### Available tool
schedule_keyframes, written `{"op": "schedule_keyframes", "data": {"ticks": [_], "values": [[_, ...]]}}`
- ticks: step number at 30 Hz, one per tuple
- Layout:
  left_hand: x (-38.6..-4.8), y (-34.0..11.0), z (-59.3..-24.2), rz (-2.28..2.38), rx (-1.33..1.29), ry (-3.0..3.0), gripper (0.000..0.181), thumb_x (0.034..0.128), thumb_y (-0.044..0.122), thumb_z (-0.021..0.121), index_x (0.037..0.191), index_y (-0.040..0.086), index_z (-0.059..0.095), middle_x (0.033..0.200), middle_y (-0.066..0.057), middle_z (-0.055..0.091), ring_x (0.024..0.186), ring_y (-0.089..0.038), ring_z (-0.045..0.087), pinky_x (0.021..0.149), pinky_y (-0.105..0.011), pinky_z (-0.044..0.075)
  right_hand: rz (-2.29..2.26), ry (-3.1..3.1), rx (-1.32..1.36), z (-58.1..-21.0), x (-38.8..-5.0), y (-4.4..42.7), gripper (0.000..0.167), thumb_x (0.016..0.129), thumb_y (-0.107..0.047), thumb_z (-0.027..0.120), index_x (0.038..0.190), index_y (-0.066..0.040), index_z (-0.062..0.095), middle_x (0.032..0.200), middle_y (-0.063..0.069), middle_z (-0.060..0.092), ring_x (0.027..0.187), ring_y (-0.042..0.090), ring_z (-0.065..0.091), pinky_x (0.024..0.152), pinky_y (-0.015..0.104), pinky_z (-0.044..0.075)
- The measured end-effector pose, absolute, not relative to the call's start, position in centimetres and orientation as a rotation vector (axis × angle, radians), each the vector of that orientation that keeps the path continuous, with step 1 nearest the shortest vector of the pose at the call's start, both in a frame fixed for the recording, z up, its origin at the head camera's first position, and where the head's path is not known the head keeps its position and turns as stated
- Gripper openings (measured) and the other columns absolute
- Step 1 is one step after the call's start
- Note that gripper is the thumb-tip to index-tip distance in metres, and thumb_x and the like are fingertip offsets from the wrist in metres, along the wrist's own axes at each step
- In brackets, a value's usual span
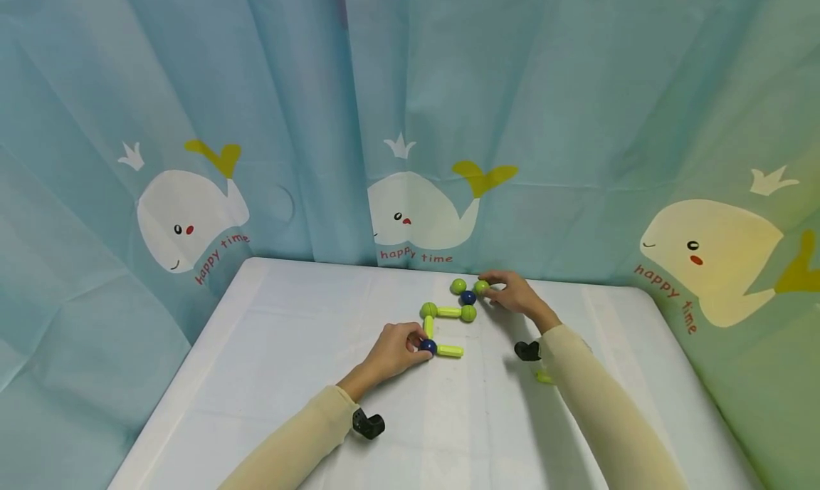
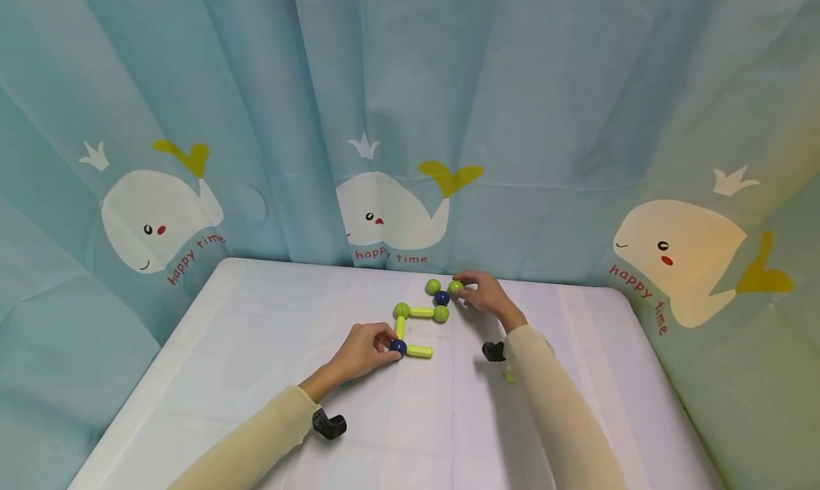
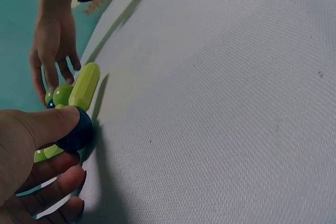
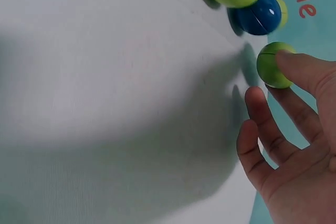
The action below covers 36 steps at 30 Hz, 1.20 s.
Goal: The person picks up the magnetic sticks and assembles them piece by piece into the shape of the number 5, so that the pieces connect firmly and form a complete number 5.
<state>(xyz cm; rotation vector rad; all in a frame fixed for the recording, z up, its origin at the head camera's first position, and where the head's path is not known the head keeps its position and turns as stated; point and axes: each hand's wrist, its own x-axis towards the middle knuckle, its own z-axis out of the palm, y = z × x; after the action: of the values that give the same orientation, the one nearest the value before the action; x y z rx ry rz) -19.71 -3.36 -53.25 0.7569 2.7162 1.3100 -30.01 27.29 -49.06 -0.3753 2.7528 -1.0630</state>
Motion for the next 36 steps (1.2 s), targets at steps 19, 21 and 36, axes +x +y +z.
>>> {"op": "schedule_keyframes", "data": {"ticks": [19, 21, 36], "values": [[-19.6, -3.4, -53.5, 1.306, 0.745, 2.714, 0.023, 0.0851, 0.019, 0.087, 0.103, 0.011, 0.074, 0.089, 0.001, 0.074, 0.070, -0.004, 0.058, 0.064, -0.021, 0.048, -1.023, 2.818, -0.582, -45.9, -25.2, 30.5, 0.035, 0.095, -0.012, 0.073, 0.129, -0.003, 0.068, 0.127, 0.019, 0.068, 0.097, 0.030, 0.068, 0.083, 0.044, 0.053], [-19.6, -3.4, -53.5, 1.308, 0.747, 2.714, 0.023, 0.0851, 0.019, 0.087, 0.103, 0.011, 0.075, 0.089, 0.001, 0.074, 0.069, -0.004, 0.057, 0.064, -0.021, 0.047, -1.031, 2.832, -0.591, -45.7, -24.5, 30.6, 0.034, 0.095, -0.012, 0.074, 0.127, -0.005, 0.069, 0.126, 0.017, 0.069, 0.093, 0.026, 0.068, 0.081, 0.042, 0.053], [-19.7, -3.5, -53.1, 1.337, 0.775, 2.708, 0.023, 0.0844, 0.018, 0.087, 0.102, 0.011, 0.075, 0.088, 0.001, 0.074, 0.067, -0.003, 0.056, 0.062, -0.022, 0.046, -1.100, 2.863, -0.553, -45.5, -20.7, 30.9, 0.031, 0.091, -0.014, 0.079, 0.121, -0.012, 0.071, 0.122, 0.008, 0.071, 0.089, 0.021, 0.070, 0.075, 0.033, 0.054]]}}
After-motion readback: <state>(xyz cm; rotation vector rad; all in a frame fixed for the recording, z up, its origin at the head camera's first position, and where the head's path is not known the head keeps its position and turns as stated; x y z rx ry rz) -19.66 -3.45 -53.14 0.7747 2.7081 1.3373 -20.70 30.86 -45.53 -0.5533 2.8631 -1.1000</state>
